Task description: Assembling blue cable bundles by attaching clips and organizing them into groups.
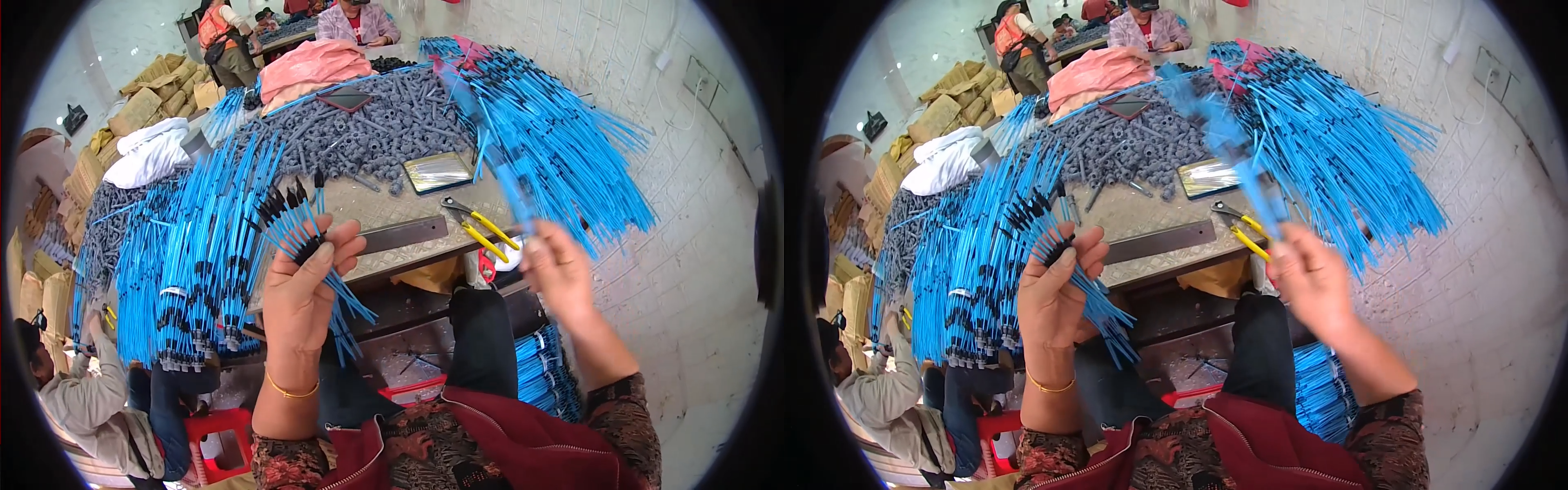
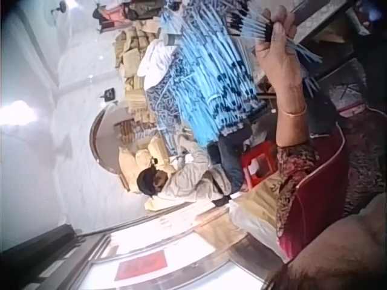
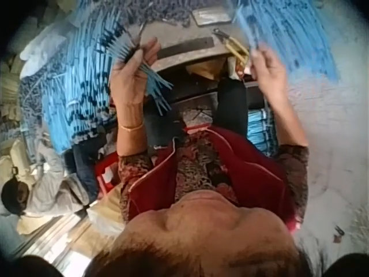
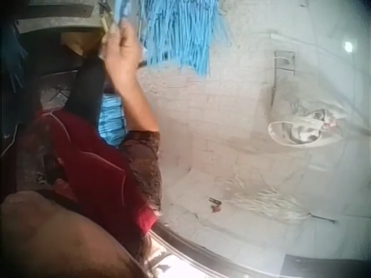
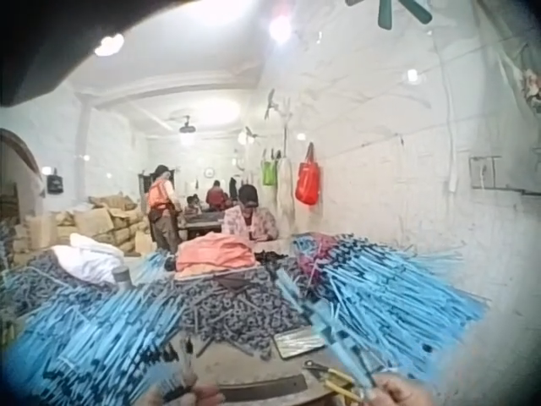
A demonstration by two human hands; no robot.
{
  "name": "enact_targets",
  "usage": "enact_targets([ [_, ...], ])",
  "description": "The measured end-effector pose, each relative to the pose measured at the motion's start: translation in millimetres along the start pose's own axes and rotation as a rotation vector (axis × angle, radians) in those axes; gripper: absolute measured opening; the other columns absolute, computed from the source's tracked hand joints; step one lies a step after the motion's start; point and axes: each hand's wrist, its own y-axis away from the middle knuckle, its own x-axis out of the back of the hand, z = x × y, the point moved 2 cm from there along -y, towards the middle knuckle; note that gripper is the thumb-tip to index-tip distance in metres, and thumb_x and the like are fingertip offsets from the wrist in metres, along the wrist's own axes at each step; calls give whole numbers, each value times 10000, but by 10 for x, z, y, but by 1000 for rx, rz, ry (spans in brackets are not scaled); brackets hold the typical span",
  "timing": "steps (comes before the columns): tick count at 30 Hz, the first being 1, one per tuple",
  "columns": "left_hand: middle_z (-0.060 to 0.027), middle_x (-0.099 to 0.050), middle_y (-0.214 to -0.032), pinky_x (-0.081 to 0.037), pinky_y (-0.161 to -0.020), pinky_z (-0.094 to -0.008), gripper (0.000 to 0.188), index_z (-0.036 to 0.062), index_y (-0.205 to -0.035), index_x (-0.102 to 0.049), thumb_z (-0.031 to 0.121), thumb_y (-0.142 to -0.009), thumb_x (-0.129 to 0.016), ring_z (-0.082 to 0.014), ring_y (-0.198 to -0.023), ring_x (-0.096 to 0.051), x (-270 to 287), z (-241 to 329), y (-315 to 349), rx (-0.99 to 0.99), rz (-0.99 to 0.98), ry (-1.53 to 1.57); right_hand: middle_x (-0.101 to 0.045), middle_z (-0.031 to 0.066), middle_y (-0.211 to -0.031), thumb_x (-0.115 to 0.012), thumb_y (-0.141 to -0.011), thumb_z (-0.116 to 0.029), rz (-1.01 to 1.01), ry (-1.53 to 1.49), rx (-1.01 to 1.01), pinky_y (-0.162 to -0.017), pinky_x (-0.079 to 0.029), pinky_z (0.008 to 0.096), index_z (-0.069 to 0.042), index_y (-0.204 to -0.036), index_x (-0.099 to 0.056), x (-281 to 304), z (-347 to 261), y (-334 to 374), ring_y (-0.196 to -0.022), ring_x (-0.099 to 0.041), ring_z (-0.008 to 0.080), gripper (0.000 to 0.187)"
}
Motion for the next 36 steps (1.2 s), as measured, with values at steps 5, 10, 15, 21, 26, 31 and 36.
enact_targets([
  [5,-188,-594,-1071,-511,-806,-356,261,16,-1090,-516,24,-837,-582,-271,-968,-606,-228,-150,-110,-175,141,-26,-530,-5,-694,-484,-909,-91,-160,106,241,-464,-365,182,-31,-1085,-536,-634,327,29,-508,-434,33,193],
  [10,-106,-606,-941,-514,-768,-327,281,27,-1043,-523,-7,-788,-636,-211,-875,-616,-170,-192,-111,-338,203,-184,-551,60,-716,-520,-873,-58,-176,216,379,-589,-443,237,-10,-1087,-552,-854,273,106,-617,-521,105,222],
  [15,-68,-594,-881,-511,-730,-299,298,30,-1052,-523,-43,-780,-620,-175,-835,-609,-206,-236,-83,-284,178,-175,-541,49,-720,-504,-881,-54,-238,65,231,-580,-434,238,-6,-1087,-541,-834,381,155,-618,-517,108,214],
  [21,-51,-585,-861,-502,-721,-269,317,28,-1066,-523,-66,-774,-607,-152,-793,-599,-265,-288,-86,-312,126,-207,-521,18,-684,-487,-903,-77,-228,55,290,-518,-404,217,2,-1089,-529,-843,421,228,-570,-473,69,207],
  [26,-38,-586,-857,-483,-718,-247,326,28,-1068,-529,-70,-770,-617,-124,-771,-581,-304,-246,-28,-338,133,-186,-539,28,-700,-483,-907,-82,-182,160,455,-516,-407,217,6,-1098,-524,-846,447,232,-573,-492,73,214],
  [31,-37,-596,-865,-462,-716,-223,298,31,-1039,-545,-59,-770,-636,-101,-785,-567,-248,-218,40,-324,101,-249,-589,71,-773,-460,-917,-100,-280,-6,198,-602,-466,257,-8,-1094,-527,-849,361,350,-659,-576,136,210],
  [36,-77,-617,-859,-469,-680,-253,208,36,-1001,-563,-5,-804,-618,-149,-737,-587,-127,-236,7,-218,-15,-106,-597,64,-813,-408,-955,-153,-236,-329,-8,-591,-484,251,-14,-1065,-510,-736,432,325,-671,-583,126,205],
])
